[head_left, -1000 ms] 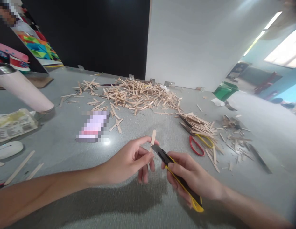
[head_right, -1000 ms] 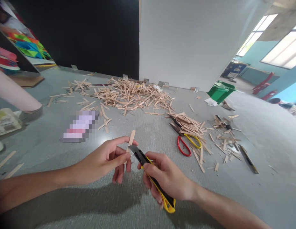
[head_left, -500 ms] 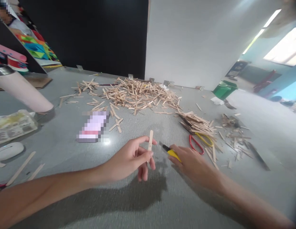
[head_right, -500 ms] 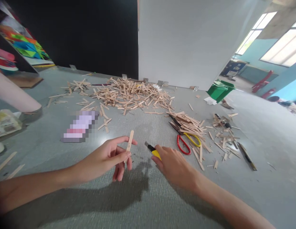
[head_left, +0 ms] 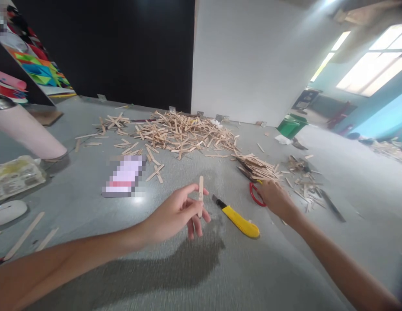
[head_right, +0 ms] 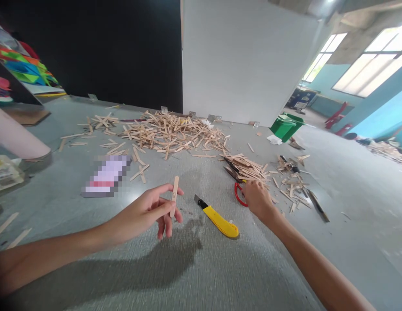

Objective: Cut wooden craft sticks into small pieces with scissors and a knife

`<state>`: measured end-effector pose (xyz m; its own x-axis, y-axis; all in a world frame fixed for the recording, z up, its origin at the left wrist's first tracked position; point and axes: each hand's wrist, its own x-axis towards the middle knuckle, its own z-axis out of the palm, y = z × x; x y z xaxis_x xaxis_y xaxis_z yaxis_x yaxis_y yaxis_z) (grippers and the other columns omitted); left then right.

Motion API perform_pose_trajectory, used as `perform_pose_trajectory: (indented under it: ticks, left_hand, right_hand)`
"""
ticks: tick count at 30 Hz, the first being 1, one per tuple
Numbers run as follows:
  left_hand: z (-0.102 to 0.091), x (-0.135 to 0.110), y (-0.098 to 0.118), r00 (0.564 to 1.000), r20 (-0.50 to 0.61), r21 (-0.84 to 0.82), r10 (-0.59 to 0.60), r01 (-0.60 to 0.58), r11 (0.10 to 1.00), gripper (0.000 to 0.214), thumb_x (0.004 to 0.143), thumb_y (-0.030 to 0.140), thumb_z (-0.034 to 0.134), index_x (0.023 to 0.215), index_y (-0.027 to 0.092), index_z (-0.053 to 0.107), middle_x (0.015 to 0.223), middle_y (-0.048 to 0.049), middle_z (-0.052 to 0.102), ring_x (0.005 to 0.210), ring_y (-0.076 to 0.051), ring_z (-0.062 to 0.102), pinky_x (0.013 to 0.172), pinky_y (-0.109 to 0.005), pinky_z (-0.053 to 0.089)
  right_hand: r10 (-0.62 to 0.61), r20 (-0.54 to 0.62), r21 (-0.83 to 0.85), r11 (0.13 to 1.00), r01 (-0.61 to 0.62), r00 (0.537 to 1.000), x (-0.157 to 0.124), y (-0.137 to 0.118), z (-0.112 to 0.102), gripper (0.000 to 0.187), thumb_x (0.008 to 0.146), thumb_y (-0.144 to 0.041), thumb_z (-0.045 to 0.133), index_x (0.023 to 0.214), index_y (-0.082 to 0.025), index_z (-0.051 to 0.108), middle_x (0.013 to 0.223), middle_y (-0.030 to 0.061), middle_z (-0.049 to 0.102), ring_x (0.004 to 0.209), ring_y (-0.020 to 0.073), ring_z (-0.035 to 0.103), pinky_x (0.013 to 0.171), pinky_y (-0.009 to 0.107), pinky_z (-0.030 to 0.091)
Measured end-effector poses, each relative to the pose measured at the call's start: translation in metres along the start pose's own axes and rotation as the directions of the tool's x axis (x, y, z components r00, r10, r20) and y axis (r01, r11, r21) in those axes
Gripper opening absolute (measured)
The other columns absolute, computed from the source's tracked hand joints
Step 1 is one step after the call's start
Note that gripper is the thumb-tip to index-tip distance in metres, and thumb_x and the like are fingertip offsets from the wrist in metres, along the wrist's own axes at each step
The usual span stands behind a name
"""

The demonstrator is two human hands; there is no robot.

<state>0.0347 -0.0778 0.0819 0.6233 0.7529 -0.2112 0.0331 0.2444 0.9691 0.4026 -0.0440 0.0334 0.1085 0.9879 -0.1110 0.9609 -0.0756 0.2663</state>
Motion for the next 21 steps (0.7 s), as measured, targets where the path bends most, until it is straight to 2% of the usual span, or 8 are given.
perform_pose_trajectory:
  ticks: [3,6,9,14,16,18,19,21]
  left_hand:
    - [0.0,0.001,0.0,1.0,-0.002,0.009,0.001,-0.001,1.0,0.029,0.109,0.035,0.055,0.133,0.019,0.049,0.09,-0.0066,0.077,0.059,-0.016,0.074,0.05,-0.023,0.056]
    - [0.0,0.001,-0.003,1.0,0.003,0.003,0.012,-0.012,1.0,0.032,0.108,0.037,0.057,0.134,0.02,0.049,0.09,-0.0068,0.077,0.059,-0.017,0.074,0.049,-0.024,0.056]
    - [-0.001,0.001,-0.006,1.0,0.005,0.004,0.025,-0.025,1.0,0.031,0.109,0.037,0.056,0.134,0.021,0.048,0.089,-0.006,0.078,0.059,-0.017,0.074,0.049,-0.024,0.056]
    - [0.0,0.0,0.0,0.999,0.009,0.022,0.033,-0.033,0.999,0.026,0.111,0.035,0.052,0.131,0.02,0.047,0.089,-0.0063,0.078,0.06,-0.017,0.074,0.051,-0.024,0.056]
    - [0.0,-0.001,0.002,0.999,0.001,0.026,0.034,-0.034,0.999,0.023,0.111,0.034,0.052,0.128,0.02,0.047,0.087,-0.0062,0.078,0.059,-0.016,0.074,0.05,-0.023,0.056]
    - [0.001,-0.001,0.004,0.999,-0.009,0.023,0.035,-0.035,0.999,0.02,0.11,0.032,0.052,0.125,0.02,0.047,0.087,-0.006,0.077,0.059,-0.016,0.074,0.05,-0.023,0.055]
    - [0.002,-0.002,0.003,0.999,-0.01,0.022,0.036,-0.036,0.999,0.019,0.109,0.032,0.053,0.123,0.021,0.046,0.087,-0.0061,0.078,0.059,-0.016,0.074,0.05,-0.023,0.055]
    - [0.003,-0.002,0.002,0.999,-0.008,0.024,0.04,-0.039,0.999,0.018,0.108,0.033,0.054,0.119,0.021,0.046,0.088,-0.007,0.079,0.059,-0.016,0.074,0.049,-0.023,0.055]
  right_hand:
    - [-0.037,0.0,0.061,0.997,0.037,0.999,0.003,0.005,-0.004,0.022,0.104,-0.022,0.06,0.112,-0.004,0.07,0.109,0.0271,0.074,0.103,0.0345,0.073,0.082,0.035,0.05]
    - [-0.067,0.019,0.132,0.989,0.064,0.998,0.001,0.003,-0.008,0.009,0.094,-0.013,0.064,0.09,-0.01,0.072,0.093,0.0204,0.076,0.087,0.0294,0.072,0.072,0.033,0.046]
    - [-0.072,0.02,0.227,0.972,0.065,0.997,-0.006,-0.005,-0.01,0.013,0.085,-0.009,0.066,0.074,-0.016,0.067,0.079,0.0133,0.073,0.075,0.0244,0.068,0.065,0.031,0.04]
    - [0.02,-0.096,0.45,0.893,0.026,0.995,-0.012,-0.011,-0.016,0.005,0.085,-0.014,0.067,0.085,-0.014,0.062,0.087,0.0149,0.069,0.08,0.0254,0.063,0.067,0.032,0.039]
    - [0.06,-0.139,0.567,0.823,0.03,0.988,-0.013,-0.009,-0.022,0.014,0.09,-0.027,0.068,0.091,-0.016,0.06,0.086,0.0118,0.066,0.081,0.0247,0.06,0.069,0.033,0.042]
    - [0.049,-0.159,0.706,0.703,0.079,0.986,-0.017,-0.008,-0.029,0.031,0.093,-0.048,0.068,0.094,-0.019,0.057,0.086,0.0081,0.064,0.082,0.0238,0.059,0.073,0.034,0.047]
    - [0.02,-0.167,0.772,0.625,0.118,0.986,-0.021,-0.009,-0.033,0.041,0.095,-0.059,0.065,0.096,-0.02,0.057,0.088,0.0071,0.063,0.083,0.0233,0.06,0.075,0.035,0.05]
    - [-0.076,-0.191,0.912,0.355,0.206,0.979,-0.032,-0.015,-0.041,0.057,0.098,-0.077,0.05,0.104,-0.02,0.057,0.098,0.0075,0.063,0.089,0.0228,0.063,0.084,0.039,0.055]
